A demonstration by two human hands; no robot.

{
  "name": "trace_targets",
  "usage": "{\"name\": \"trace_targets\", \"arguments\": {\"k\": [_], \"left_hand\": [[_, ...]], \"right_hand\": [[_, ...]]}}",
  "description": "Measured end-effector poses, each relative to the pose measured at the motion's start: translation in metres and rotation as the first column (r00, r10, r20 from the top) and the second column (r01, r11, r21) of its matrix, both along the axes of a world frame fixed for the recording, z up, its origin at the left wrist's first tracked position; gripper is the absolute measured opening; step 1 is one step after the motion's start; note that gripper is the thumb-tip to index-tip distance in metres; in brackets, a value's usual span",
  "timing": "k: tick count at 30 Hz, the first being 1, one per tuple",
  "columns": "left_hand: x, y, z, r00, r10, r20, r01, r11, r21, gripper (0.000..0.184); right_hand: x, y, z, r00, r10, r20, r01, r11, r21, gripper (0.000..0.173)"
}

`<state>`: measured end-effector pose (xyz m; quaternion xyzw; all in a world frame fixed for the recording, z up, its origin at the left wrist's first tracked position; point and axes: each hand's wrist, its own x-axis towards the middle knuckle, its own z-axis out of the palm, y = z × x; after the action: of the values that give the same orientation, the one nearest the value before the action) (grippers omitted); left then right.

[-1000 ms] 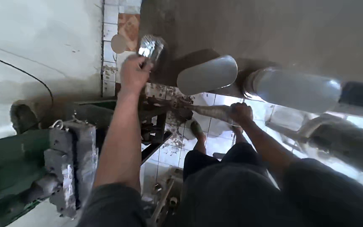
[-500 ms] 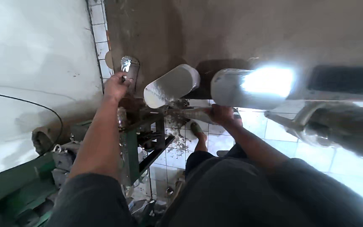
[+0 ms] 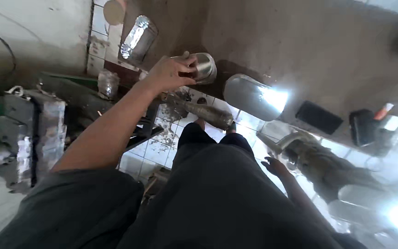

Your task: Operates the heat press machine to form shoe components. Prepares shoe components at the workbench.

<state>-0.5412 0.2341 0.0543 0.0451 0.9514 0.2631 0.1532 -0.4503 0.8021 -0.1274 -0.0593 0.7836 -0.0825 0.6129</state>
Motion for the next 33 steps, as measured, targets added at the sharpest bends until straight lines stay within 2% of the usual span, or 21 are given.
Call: {"name": "trace_targets", "arguments": {"k": [3,5,7,9,11,12,14,15,17,19,20,22,23,24,25,26,27,28,29,31,33], "left_hand": [[-0.001,-0.02,0.0,0.988,0.134,0.081,-0.151,0.956,0.25,0.027],[-0.003,-0.029,-0.005,0.982,0.155,0.109,-0.184,0.914,0.363,0.02],[-0.005,-0.036,-0.01,0.984,0.153,0.096,-0.18,0.87,0.46,0.012],[-0.002,-0.037,-0.014,0.984,0.157,0.079,-0.175,0.841,0.512,0.011],[-0.002,-0.042,-0.02,0.989,0.15,0.016,-0.135,0.829,0.542,0.013],[-0.002,-0.045,-0.024,0.989,0.149,-0.016,-0.115,0.826,0.552,0.014],[0.002,-0.046,-0.031,0.988,0.133,-0.082,-0.067,0.835,0.546,0.016],[0.005,-0.045,-0.033,0.986,0.12,-0.113,-0.043,0.848,0.528,0.018],[0.006,-0.044,-0.034,0.983,0.078,-0.167,0.005,0.895,0.446,0.023],[0.013,-0.039,-0.024,0.986,0.054,-0.158,0.007,0.931,0.365,0.03],[0.02,-0.034,-0.013,0.984,0.097,-0.15,-0.043,0.944,0.327,0.033],[0.05,-0.017,0.015,0.913,0.359,-0.194,-0.284,0.901,0.328,0.035],[0.068,-0.006,0.028,0.818,0.536,-0.208,-0.418,0.803,0.426,0.034],[0.087,0.007,0.041,0.692,0.703,-0.163,-0.508,0.635,0.581,0.03],[0.106,0.024,0.057,0.567,0.822,-0.042,-0.528,0.402,0.748,0.028],[0.127,0.04,0.071,0.504,0.854,0.126,-0.469,0.148,0.871,0.032],[0.15,0.06,0.082,0.49,0.824,0.284,-0.425,-0.059,0.903,0.032],[0.172,0.082,0.089,0.474,0.776,0.417,-0.426,-0.212,0.88,0.033],[0.194,0.104,0.091,0.469,0.726,0.503,-0.434,-0.306,0.847,0.038],[0.223,0.144,0.094,0.426,0.673,0.604,-0.505,-0.377,0.776,0.047],[0.242,0.164,0.097,0.381,0.646,0.662,-0.511,-0.449,0.733,0.039]], "right_hand": [[-0.012,-0.027,0.03,0.999,-0.026,0.043,0.026,1.0,-0.006,0.051],[-0.027,-0.065,0.067,0.997,-0.077,0.003,0.077,0.996,-0.046,0.048],[-0.042,-0.102,0.107,0.979,-0.163,-0.121,0.143,0.977,-0.157,0.043],[-0.051,-0.132,0.144,0.917,-0.256,-0.307,0.133,0.92,-0.37,0.035],[-0.068,-0.168,0.172,0.772,-0.319,-0.549,-0.07,0.817,-0.573,0.025],[-0.08,-0.186,0.181,0.659,-0.305,-0.688,-0.227,0.792,-0.567,0.02],[-0.101,-0.218,0.192,0.477,-0.184,-0.859,-0.427,0.806,-0.41,0.022],[-0.112,-0.231,0.193,0.47,-0.092,-0.878,-0.456,0.826,-0.33,0.033],[-0.133,-0.246,0.187,0.553,0.053,-0.831,-0.474,0.84,-0.262,0.054],[-0.155,-0.241,0.184,0.642,0.048,-0.765,-0.522,0.758,-0.39,0.053],[-0.17,-0.236,0.184,0.718,0.015,-0.696,-0.511,0.69,-0.513,0.047],[-0.198,-0.229,0.185,0.883,-0.022,-0.469,-0.372,0.578,-0.727,0.037],[-0.21,-0.226,0.185,0.932,-0.011,-0.363,-0.295,0.557,-0.776,0.036],[-0.219,-0.226,0.185,0.966,-0.002,-0.259,-0.215,0.554,-0.804,0.036],[-0.228,-0.227,0.186,0.985,0.026,-0.168,-0.152,0.577,-0.803,0.036],[-0.233,-0.229,0.188,0.995,0.039,-0.091,-0.096,0.599,-0.795,0.035],[-0.238,-0.231,0.187,0.998,0.047,-0.039,-0.059,0.602,-0.796,0.032],[-0.242,-0.232,0.187,0.998,0.07,-0.003,-0.045,0.602,-0.797,0.028],[-0.244,-0.234,0.189,0.996,0.094,0.004,-0.055,0.617,-0.785,0.024],[-0.245,-0.236,0.196,0.994,0.109,-0.019,-0.087,0.665,-0.742,0.018],[-0.243,-0.235,0.2,0.998,0.064,-0.017,-0.057,0.693,-0.719,0.016]]}}
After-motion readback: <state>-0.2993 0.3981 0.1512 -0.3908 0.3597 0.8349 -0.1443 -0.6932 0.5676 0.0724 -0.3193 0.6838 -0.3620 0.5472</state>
